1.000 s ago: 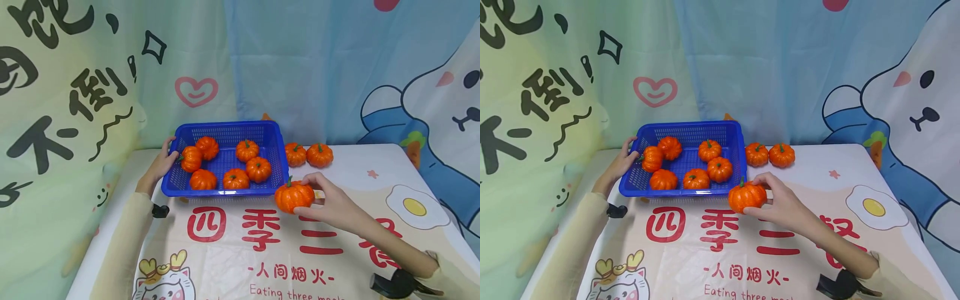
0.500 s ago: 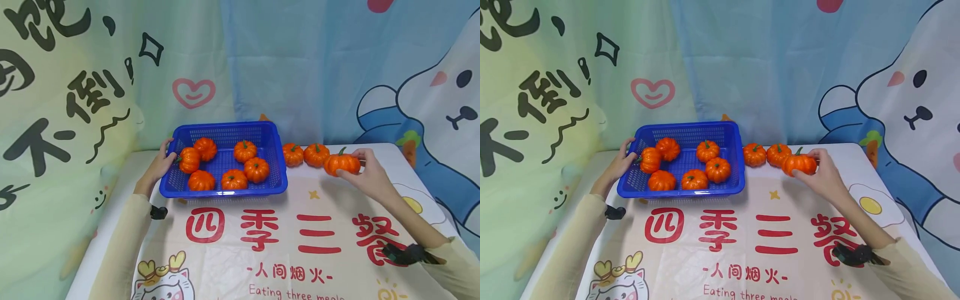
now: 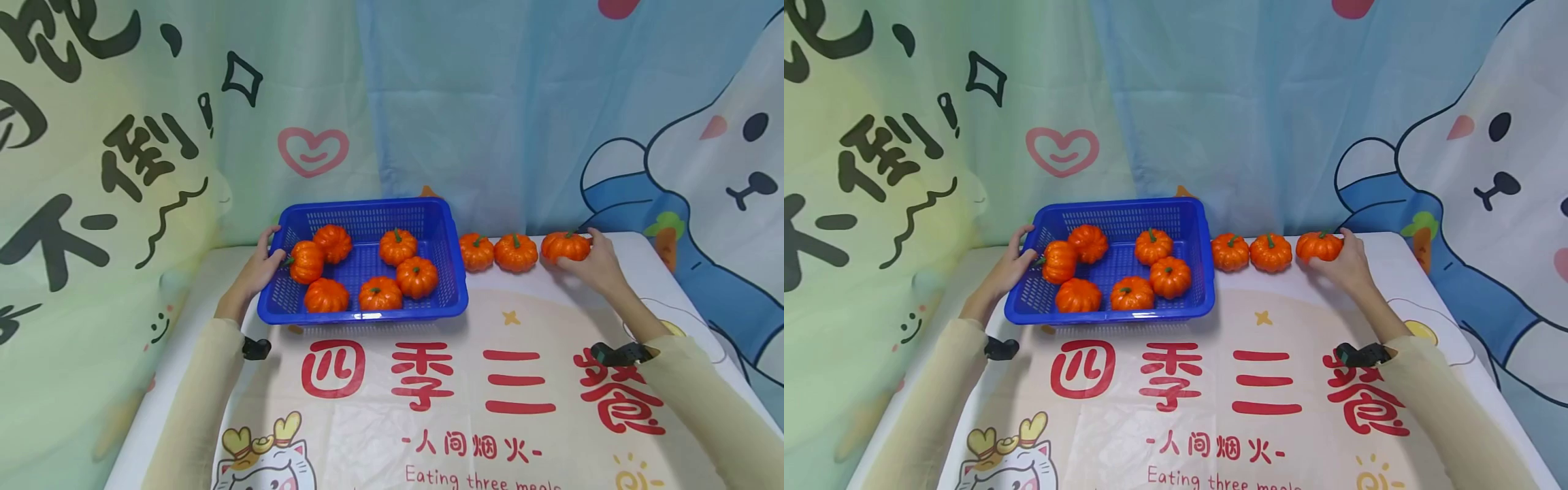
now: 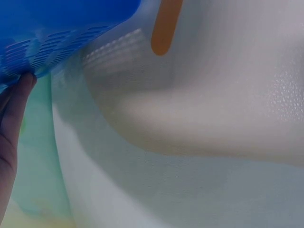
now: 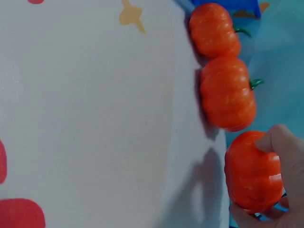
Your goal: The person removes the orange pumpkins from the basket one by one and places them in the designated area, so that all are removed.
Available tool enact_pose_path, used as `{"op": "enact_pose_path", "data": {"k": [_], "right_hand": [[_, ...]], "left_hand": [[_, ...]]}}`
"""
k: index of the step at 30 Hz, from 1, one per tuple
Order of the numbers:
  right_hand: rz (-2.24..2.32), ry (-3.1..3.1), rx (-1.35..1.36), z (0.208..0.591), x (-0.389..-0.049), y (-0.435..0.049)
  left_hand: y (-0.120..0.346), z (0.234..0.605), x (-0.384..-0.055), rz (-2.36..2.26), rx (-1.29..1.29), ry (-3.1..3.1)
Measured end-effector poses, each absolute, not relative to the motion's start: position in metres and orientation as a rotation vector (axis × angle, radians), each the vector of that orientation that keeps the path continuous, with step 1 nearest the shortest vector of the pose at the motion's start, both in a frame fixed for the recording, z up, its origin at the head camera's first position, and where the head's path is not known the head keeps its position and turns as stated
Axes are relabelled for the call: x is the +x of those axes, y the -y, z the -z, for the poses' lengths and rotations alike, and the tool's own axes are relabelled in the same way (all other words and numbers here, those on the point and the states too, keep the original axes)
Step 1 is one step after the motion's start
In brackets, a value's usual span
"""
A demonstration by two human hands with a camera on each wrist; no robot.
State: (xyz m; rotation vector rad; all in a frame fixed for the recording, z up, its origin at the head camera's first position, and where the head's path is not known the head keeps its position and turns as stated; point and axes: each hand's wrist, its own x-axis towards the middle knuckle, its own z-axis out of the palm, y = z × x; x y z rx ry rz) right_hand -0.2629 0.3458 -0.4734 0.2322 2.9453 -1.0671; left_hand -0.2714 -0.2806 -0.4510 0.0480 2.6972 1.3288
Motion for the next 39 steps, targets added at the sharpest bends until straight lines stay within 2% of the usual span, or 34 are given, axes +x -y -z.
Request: {"op": "enact_pose_path", "data": {"k": [10, 23, 29, 39], "right_hand": [[0.859, -2.908, 0.121, 0.492, -0.273, -0.353], [0.768, -2.89, 0.147, 0.485, -0.273, -0.352], [0.767, -3.058, 0.069, 0.46, -0.254, -0.34], [0.922, -3.092, -0.499, 0.394, -0.198, -0.265]], "left_hand": [[0.28, 0.449, -0.27, -1.326, 0.061, -2.694], [0.281, 0.451, -0.27, -1.35, 0.073, -2.699], [0.28, 0.452, -0.272, -1.34, 0.071, -2.693], [0.282, 0.452, -0.273, -1.361, 0.068, -2.681]]}}
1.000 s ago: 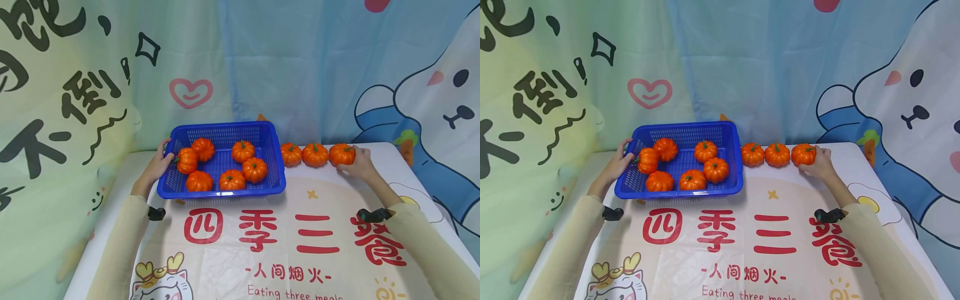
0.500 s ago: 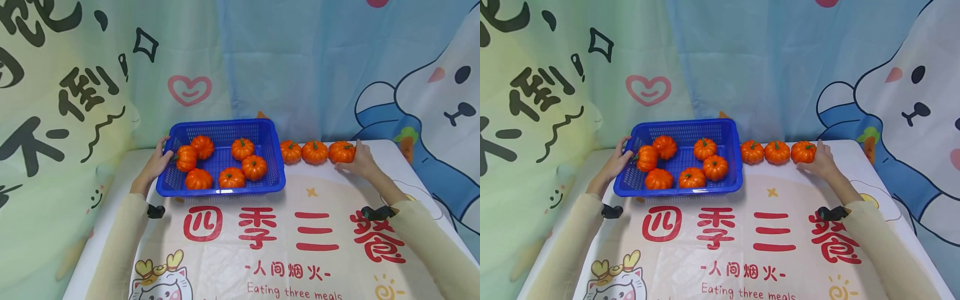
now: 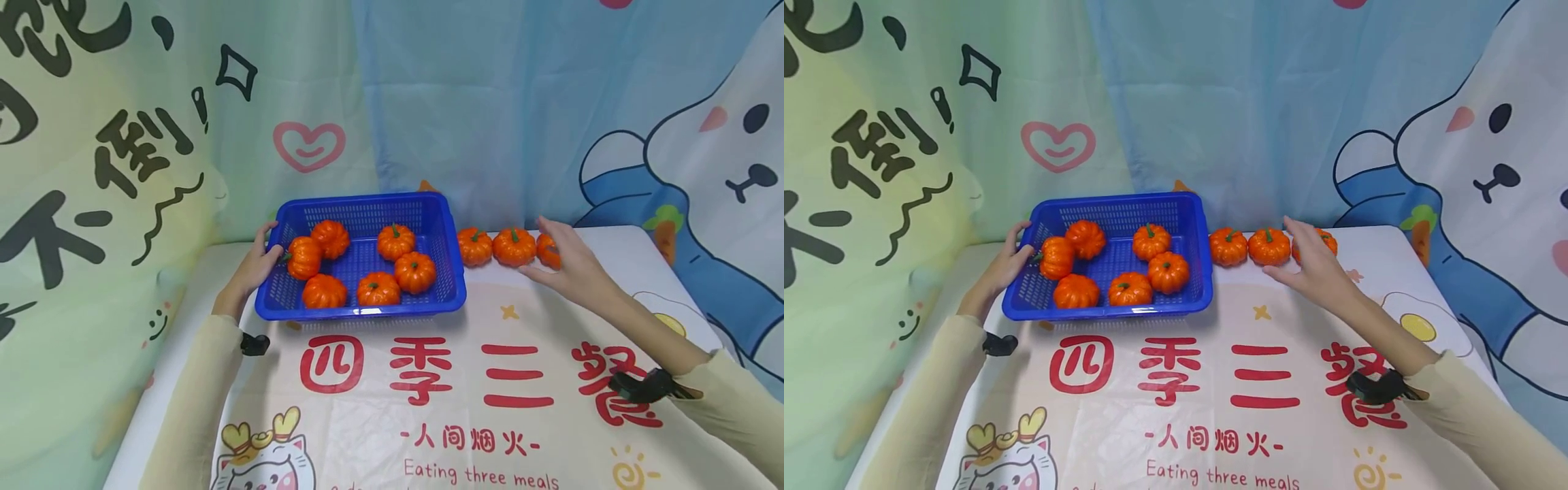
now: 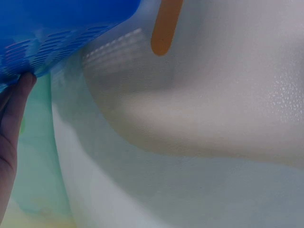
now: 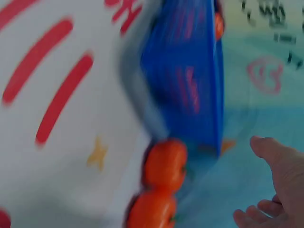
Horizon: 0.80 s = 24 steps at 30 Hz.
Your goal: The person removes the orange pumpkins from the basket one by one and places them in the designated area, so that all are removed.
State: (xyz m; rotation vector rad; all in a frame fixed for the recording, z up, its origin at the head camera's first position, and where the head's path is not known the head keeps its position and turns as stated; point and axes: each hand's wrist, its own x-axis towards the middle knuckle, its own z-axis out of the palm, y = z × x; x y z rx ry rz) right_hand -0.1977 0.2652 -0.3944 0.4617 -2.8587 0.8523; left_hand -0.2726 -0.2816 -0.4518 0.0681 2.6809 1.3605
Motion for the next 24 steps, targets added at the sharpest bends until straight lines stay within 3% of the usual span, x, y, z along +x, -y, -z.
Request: {"op": "enact_pose_path", "data": {"k": [12, 18, 24], "right_hand": [[-0.952, 2.941, 0.65, 0.386, -0.172, -0.218], [-1.016, 2.996, 0.7, 0.381, -0.177, -0.201], [-0.916, 3.042, 0.935, 0.362, -0.197, -0.15]], "left_hand": [[0.281, 0.451, -0.27, -1.393, 0.063, -2.667], [0.281, 0.451, -0.272, -1.387, 0.049, -2.671], [0.28, 0.452, -0.275, -1.376, 0.058, -2.684]]}}
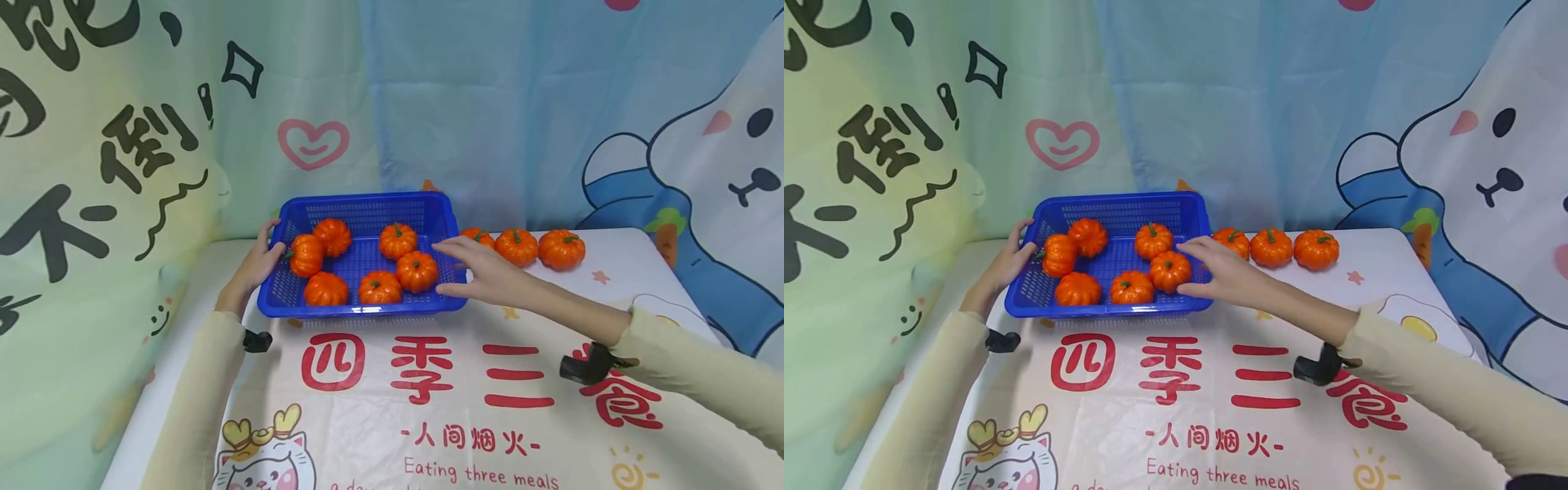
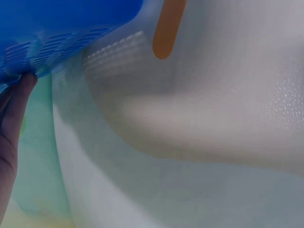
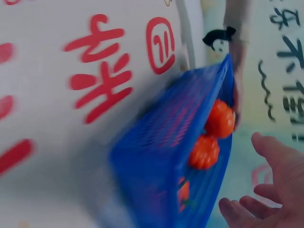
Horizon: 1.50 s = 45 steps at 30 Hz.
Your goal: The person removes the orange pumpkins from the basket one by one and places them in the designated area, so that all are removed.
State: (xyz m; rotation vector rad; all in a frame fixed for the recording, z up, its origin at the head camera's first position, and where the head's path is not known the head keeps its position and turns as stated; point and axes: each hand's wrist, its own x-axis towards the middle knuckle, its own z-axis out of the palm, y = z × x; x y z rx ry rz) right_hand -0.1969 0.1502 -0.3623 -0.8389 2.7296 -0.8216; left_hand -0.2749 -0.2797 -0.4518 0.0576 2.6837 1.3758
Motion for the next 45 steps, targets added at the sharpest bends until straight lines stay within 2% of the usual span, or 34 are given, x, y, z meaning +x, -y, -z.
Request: {"op": "enact_pose_path", "data": {"k": [6, 12, 18, 25, 36, 45], "right_hand": [[0.705, -2.614, -0.947, 0.353, -0.23, -0.064], [0.538, -2.549, -0.987, 0.361, -0.272, 0.026], [0.433, -2.525, -0.979, 0.379, -0.295, 0.075], [0.291, -2.541, -0.967, 0.387, -0.295, 0.095], [0.238, -2.573, -0.926, 0.388, -0.288, 0.101], [0.357, -2.633, -0.928, 0.391, -0.291, 0.08]], "left_hand": [[0.277, 0.452, -0.277, -1.369, 0.074, -2.684], [0.276, 0.45, -0.276, -1.373, 0.107, -2.702], [0.276, 0.45, -0.272, -1.337, 0.102, -2.7], [0.28, 0.451, -0.269, -1.357, 0.114, -2.703], [0.284, 0.447, -0.268, -1.336, 0.094, -2.685], [0.283, 0.452, -0.274, -1.351, 0.092, -2.698]]}}
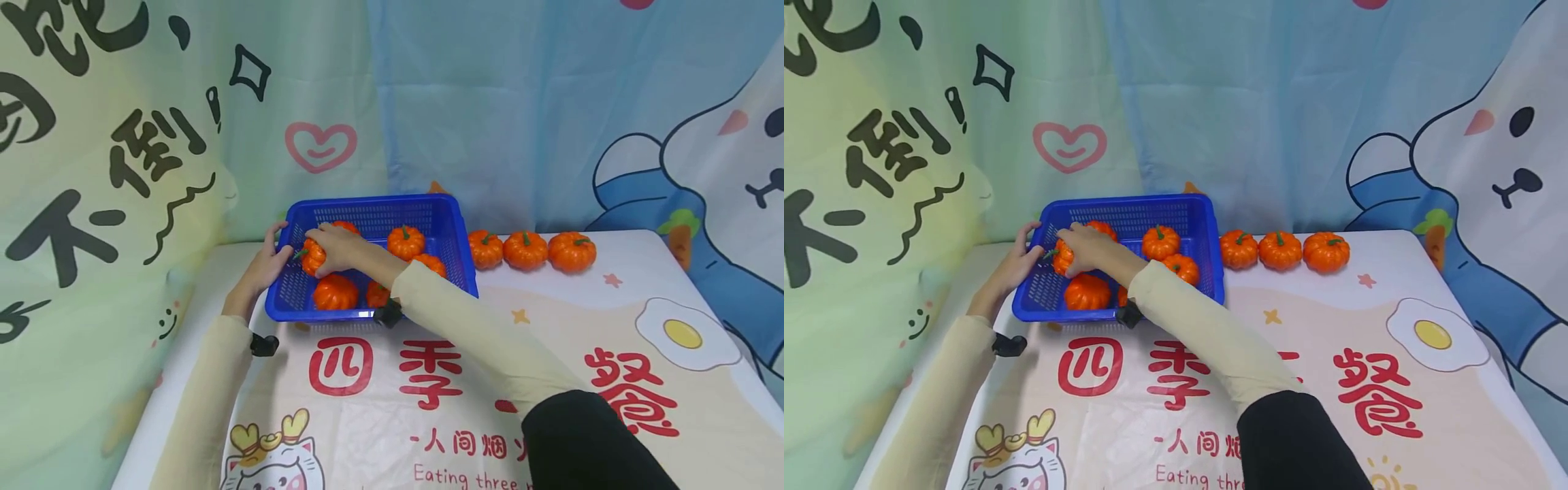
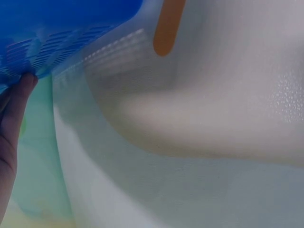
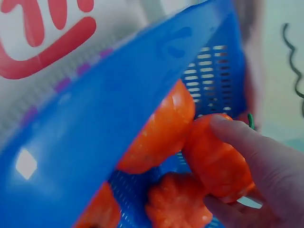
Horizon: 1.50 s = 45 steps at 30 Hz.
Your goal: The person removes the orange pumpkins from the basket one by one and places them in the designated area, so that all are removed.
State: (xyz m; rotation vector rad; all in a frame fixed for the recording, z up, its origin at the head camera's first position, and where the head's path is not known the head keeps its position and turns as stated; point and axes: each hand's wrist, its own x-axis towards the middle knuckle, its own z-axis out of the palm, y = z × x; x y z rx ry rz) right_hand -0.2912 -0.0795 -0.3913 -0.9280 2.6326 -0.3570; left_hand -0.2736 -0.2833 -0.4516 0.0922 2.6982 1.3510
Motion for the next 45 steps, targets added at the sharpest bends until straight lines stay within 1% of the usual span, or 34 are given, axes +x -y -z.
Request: {"op": "enact_pose_path", "data": {"k": [2, 5, 11, 15, 17, 19, 24, 26, 28, 32, 35, 38, 42, 45], "right_hand": [[0.475, -2.66, -0.925, 0.388, -0.285, 0.062], [0.705, -2.679, -0.943, 0.383, -0.265, 0.028], [1.037, -2.733, -1.029, 0.381, -0.195, -0.057], [1.204, -2.744, -0.91, 0.385, -0.147, -0.108], [1.283, -2.745, -0.828, 0.389, -0.13, -0.129], [1.335, -2.766, -0.769, 0.392, -0.121, -0.145], [1.374, -2.858, -0.705, 0.404, -0.12, -0.17], [1.386, -2.879, -0.637, 0.409, -0.123, -0.176], [1.424, -2.859, -0.515, 0.415, -0.129, -0.182], [1.536, -2.729, -0.172, 0.432, -0.151, -0.194], [1.516, -2.671, 0.013, 0.447, -0.167, -0.205], [1.369, -2.721, 0.023, 0.463, -0.177, -0.212], [1.223, -2.814, -0.098, 0.482, -0.185, -0.215], [1.202, -2.841, -0.168, 0.49, -0.189, -0.213]], "left_hand": [[0.283, 0.453, -0.274, -1.361, 0.092, -2.698], [0.284, 0.455, -0.274, -1.353, 0.081, -2.704], [0.284, 0.452, -0.274, -1.347, 0.074, -2.704], [0.281, 0.451, -0.273, -1.353, 0.079, -2.701], [0.281, 0.451, -0.273, -1.349, 0.084, -2.702], [0.281, 0.451, -0.274, -1.35, 0.079, -2.702], [0.282, 0.451, -0.273, -1.349, 0.07, -2.706], [0.282, 0.451, -0.272, -1.342, 0.071, -2.706], [0.281, 0.45, -0.272, -1.348, 0.067, -2.703], [0.28, 0.45, -0.272, -1.348, 0.066, -2.71], [0.28, 0.451, -0.272, -1.335, 0.068, -2.714], [0.28, 0.452, -0.272, -1.333, 0.072, -2.715], [0.281, 0.451, -0.273, -1.34, 0.079, -2.721], [0.281, 0.452, -0.272, -1.344, 0.084, -2.714]]}}
